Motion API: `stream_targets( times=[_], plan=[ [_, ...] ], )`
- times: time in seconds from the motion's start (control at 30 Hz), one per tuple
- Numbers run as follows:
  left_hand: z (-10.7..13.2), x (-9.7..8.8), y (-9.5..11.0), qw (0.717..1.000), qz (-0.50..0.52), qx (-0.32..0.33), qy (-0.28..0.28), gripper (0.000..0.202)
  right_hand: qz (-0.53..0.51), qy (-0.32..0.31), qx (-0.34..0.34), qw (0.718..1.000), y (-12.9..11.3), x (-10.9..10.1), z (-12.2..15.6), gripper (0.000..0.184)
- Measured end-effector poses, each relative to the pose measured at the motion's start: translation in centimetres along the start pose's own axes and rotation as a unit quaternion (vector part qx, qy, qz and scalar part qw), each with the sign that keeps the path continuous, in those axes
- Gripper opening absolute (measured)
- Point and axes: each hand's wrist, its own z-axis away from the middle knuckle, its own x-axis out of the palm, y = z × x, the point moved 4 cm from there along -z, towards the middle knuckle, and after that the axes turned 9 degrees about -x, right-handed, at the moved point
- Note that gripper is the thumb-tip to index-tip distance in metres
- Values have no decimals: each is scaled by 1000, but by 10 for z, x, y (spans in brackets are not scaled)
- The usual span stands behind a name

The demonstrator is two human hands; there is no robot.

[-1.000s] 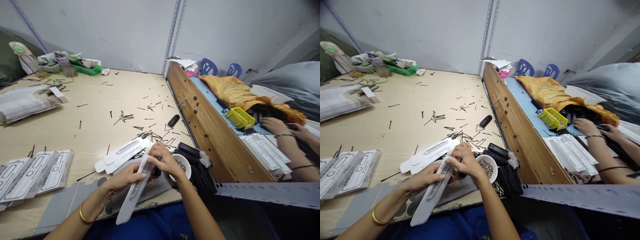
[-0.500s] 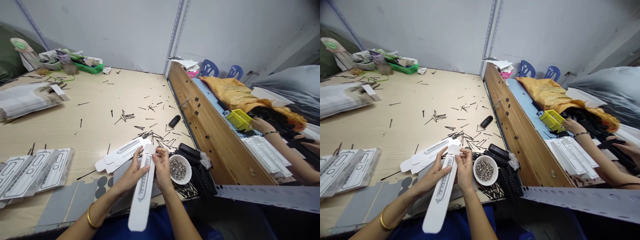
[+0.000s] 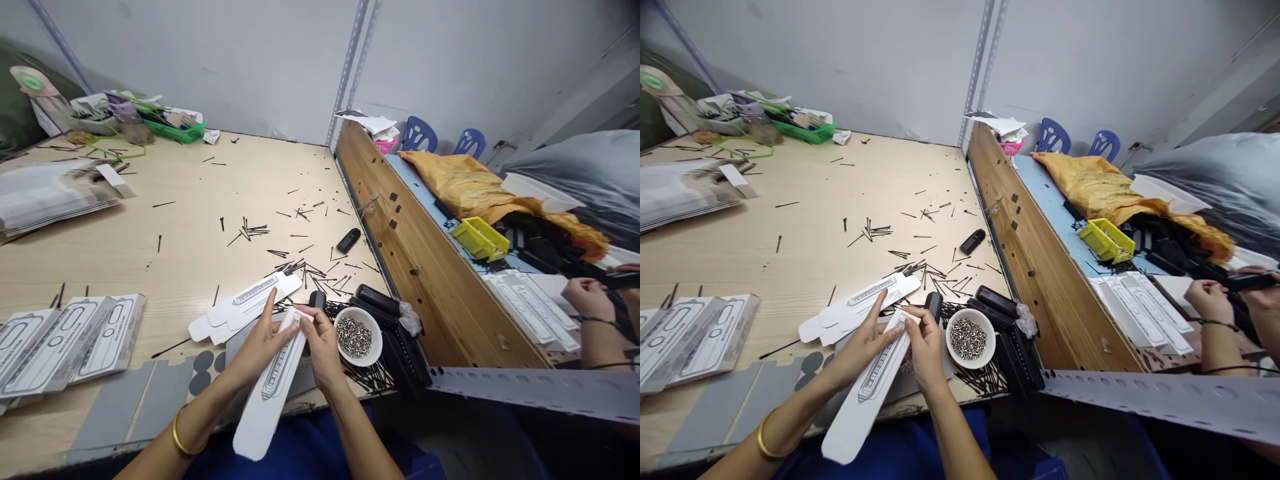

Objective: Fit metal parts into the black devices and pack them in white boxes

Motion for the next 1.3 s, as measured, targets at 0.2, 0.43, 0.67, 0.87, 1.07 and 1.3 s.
stream_targets(
  times=[0.2, 0.43, 0.67, 0.87, 1.07, 1.3],
  plan=[
    [10, 2, 7, 950, -127, 287, -3, 69, -2, 131, -13, 991, -3, -13, -10, 38],
    [4, -37, 29, 928, -253, 149, 230, 65, 633, 1, -69, 771, -25, -14, -22, 39],
    [-4, -52, 18, 865, -462, 38, 192, 68, 530, -56, -62, 844, -15, -34, -43, 46],
    [10, -41, 22, 873, -485, 60, 6, 65, 441, -323, -171, 820, -56, -7, -28, 30],
    [7, -23, 24, 927, -356, 105, -58, 64, 449, -139, -222, 854, -57, 17, -57, 42],
    [-7, -26, 32, 953, -243, 149, 108, 78, 631, -35, -27, 774, -15, -53, -123, 18]
  ],
)
